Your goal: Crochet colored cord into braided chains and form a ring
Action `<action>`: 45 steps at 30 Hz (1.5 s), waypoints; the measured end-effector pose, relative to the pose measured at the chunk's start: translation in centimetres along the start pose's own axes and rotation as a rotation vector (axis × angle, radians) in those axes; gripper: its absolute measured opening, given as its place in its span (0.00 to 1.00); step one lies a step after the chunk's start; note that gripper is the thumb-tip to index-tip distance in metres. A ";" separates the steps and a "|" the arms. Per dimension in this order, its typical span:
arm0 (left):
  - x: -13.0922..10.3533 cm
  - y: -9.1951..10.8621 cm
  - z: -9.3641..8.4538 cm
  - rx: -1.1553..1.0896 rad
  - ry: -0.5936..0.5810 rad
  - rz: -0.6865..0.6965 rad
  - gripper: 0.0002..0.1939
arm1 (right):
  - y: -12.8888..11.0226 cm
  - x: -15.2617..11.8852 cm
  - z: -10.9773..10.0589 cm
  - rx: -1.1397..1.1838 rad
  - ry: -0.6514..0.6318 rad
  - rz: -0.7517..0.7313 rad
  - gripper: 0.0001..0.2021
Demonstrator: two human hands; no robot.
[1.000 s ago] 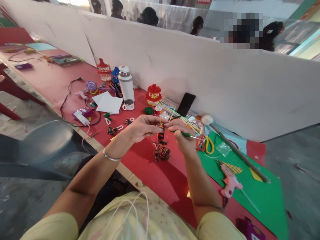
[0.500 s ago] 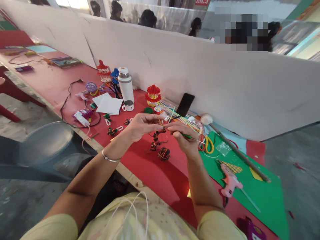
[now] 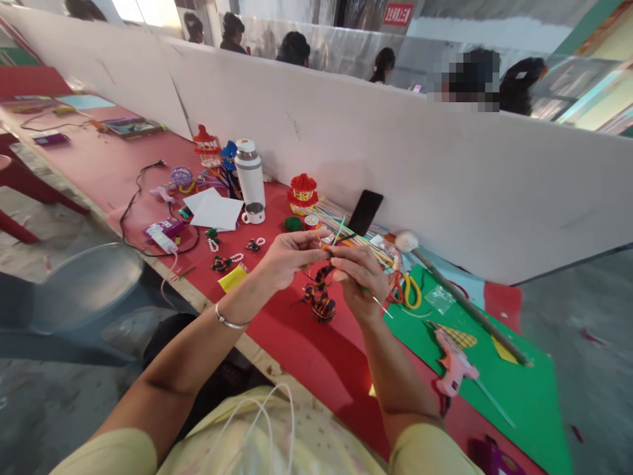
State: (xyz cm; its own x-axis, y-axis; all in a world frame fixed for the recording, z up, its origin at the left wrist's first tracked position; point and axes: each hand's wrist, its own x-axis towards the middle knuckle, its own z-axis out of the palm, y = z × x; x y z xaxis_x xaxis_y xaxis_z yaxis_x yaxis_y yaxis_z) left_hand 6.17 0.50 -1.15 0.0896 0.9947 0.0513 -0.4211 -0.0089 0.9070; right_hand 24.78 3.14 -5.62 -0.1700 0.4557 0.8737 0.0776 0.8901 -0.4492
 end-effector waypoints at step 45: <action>-0.8 1.8 -0.9 0.047 -0.119 -0.215 0.15 | -0.6 2.2 -3.7 0.277 -0.131 0.101 0.09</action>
State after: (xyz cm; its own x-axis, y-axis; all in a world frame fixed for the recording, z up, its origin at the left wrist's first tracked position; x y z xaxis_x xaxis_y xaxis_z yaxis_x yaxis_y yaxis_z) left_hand 4.57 -0.19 0.07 0.2793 0.9551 -0.0989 -0.3387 0.1944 0.9206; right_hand 28.05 3.66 -2.74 -0.3015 0.5210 0.7985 -0.1665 0.7959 -0.5821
